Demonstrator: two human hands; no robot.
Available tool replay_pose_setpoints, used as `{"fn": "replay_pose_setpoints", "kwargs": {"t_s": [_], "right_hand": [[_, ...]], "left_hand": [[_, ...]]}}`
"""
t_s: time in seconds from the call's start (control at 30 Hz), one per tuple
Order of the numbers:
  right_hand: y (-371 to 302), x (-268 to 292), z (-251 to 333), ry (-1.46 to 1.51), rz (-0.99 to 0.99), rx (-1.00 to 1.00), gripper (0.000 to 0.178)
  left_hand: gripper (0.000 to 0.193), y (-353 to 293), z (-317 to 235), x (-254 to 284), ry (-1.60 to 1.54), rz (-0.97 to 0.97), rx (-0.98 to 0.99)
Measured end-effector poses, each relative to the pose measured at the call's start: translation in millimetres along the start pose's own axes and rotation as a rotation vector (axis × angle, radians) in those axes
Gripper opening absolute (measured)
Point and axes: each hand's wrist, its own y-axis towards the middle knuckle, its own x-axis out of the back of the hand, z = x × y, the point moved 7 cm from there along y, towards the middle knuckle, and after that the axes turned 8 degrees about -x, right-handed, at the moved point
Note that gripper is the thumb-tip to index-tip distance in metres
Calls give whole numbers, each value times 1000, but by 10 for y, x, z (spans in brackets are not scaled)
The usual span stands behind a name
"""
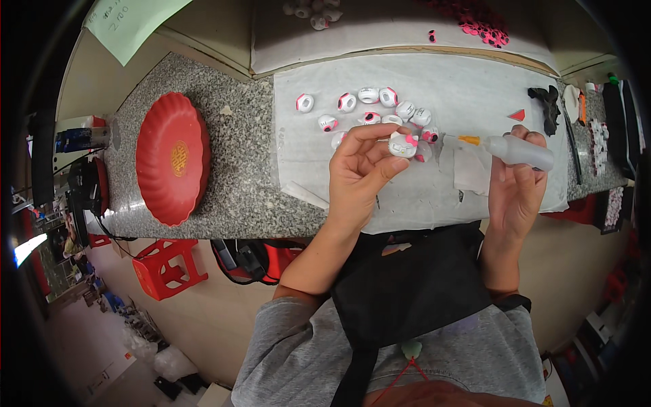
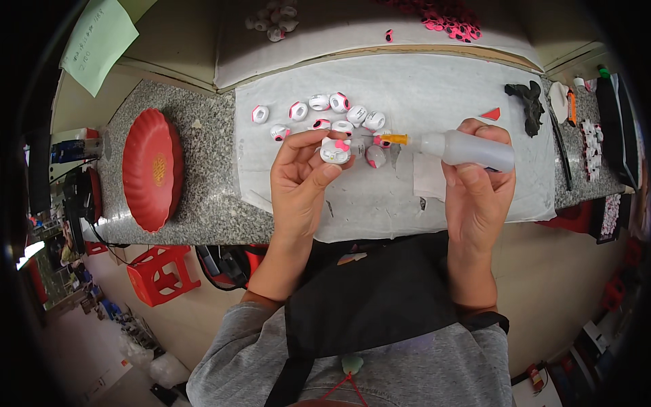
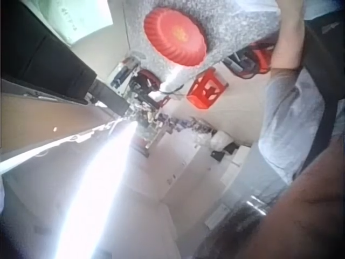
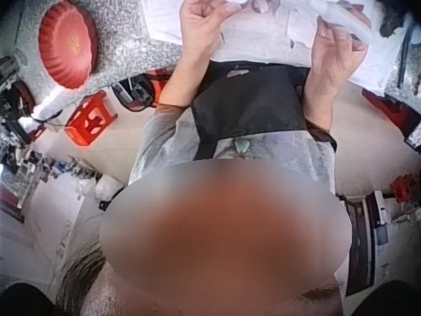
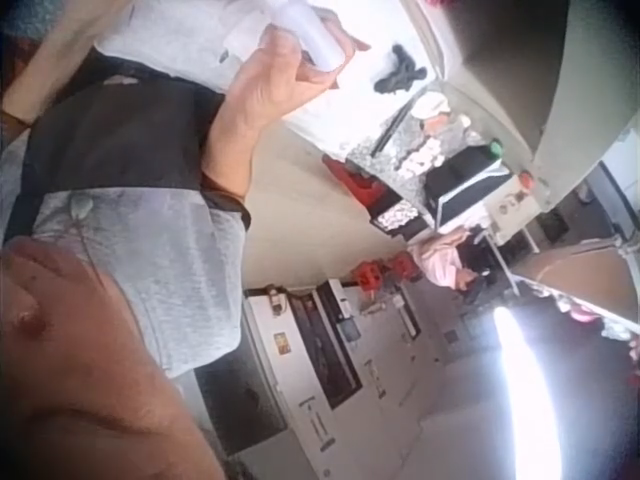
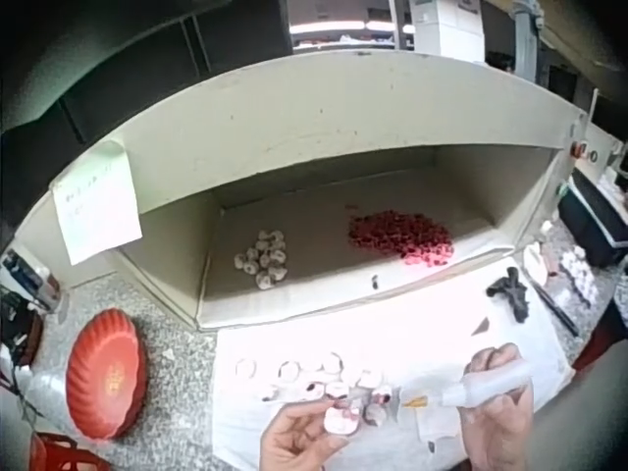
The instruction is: Applying glue to toy components and attaching small bows to white cat heads.
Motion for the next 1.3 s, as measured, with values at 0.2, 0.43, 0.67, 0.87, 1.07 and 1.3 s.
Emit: {"fn": "replay_pose_setpoints", "kwargs": {"t_s": [0.2,0.43,0.67,0.87,1.07,1.3], "right_hand": [[-60,-106,151,-107,59,125,29],[-291,-370,258,-554,253,485,40],[-330,-458,238,-667,320,508,42],[-350,-453,195,-711,243,458,35],[-361,-463,201,-722,258,455,35],[-367,-466,230,-746,272,490,33]], "left_hand": [[34,-1,-26,-28,-13,-3,-19],[36,-6,-54,-24,13,-8,-54],[36,-6,-66,-27,25,3,-58],[35,-10,-52,-25,42,16,-51],[34,-1,-65,-55,16,23,-55],[35,-3,-55,-37,23,11,-49]]}}
